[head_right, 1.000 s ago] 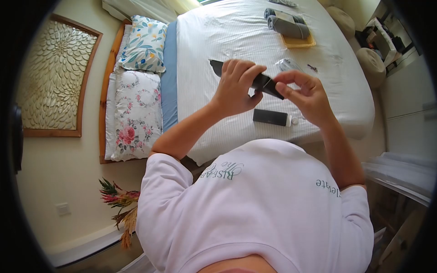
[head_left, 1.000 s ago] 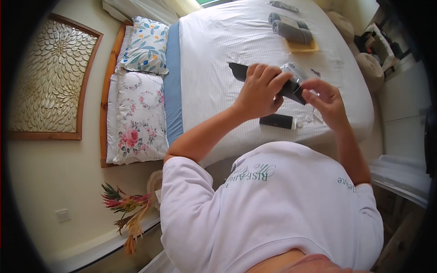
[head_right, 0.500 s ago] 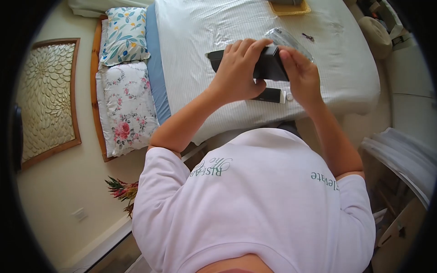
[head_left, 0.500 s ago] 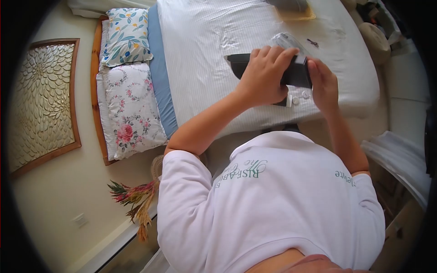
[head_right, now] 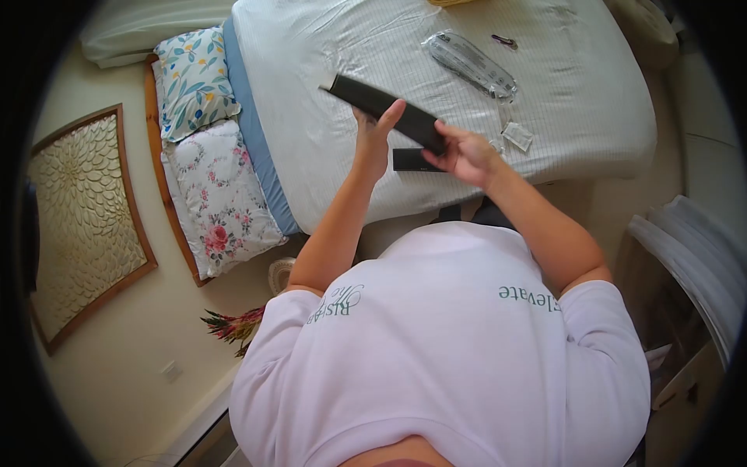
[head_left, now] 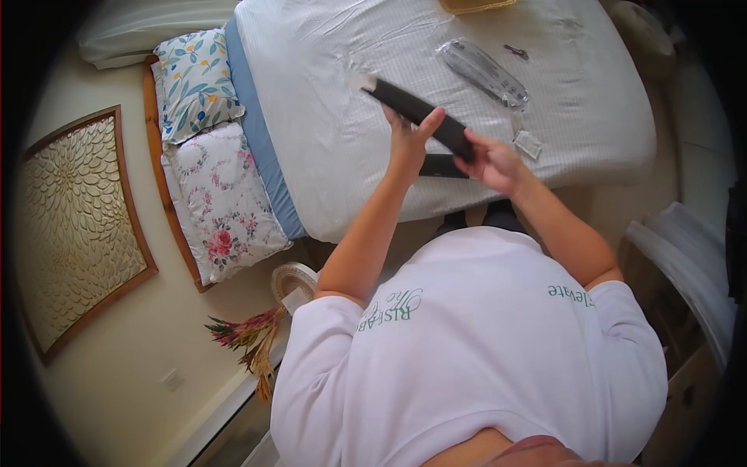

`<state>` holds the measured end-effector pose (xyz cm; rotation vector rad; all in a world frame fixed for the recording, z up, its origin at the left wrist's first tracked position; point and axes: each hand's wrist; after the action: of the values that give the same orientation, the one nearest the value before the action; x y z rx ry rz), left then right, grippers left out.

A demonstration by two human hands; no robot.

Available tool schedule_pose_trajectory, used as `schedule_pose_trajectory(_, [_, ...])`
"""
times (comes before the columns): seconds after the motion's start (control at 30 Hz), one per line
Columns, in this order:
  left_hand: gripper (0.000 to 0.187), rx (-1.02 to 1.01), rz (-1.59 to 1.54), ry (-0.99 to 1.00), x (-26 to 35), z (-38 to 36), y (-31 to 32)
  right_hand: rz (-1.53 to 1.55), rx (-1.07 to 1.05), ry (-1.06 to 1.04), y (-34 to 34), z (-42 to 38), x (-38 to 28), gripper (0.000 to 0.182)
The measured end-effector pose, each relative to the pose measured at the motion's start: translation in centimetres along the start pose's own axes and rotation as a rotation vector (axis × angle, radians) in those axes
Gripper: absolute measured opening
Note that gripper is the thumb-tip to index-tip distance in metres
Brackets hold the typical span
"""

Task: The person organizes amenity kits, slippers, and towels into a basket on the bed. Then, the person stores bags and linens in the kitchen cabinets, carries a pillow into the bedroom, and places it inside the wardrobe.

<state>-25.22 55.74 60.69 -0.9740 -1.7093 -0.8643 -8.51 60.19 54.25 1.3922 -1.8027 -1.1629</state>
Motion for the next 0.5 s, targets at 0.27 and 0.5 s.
schedule_pose_trajectory(0.27, [0.050,0.164,0.505,-0.205,-9.8,0.5,-5.7,-1.848,0.476,-0.167,-18.7,3.9,3.9,0.047])
schedule_pose_trajectory(0.5, [0.068,0.027,1.002,-0.054,-14.8,-3.3,-7.3,-1.919,0.590,-0.274,-25.1,6.3,4.3,0.039])
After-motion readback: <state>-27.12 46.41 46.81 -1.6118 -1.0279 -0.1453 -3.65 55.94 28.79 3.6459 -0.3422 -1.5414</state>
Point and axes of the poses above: each hand's wrist, its own z-axis towards the middle knuckle, its own y-axis out of the palm, x = y × z, and after that the axes turned 4 degrees about -x, right-handed
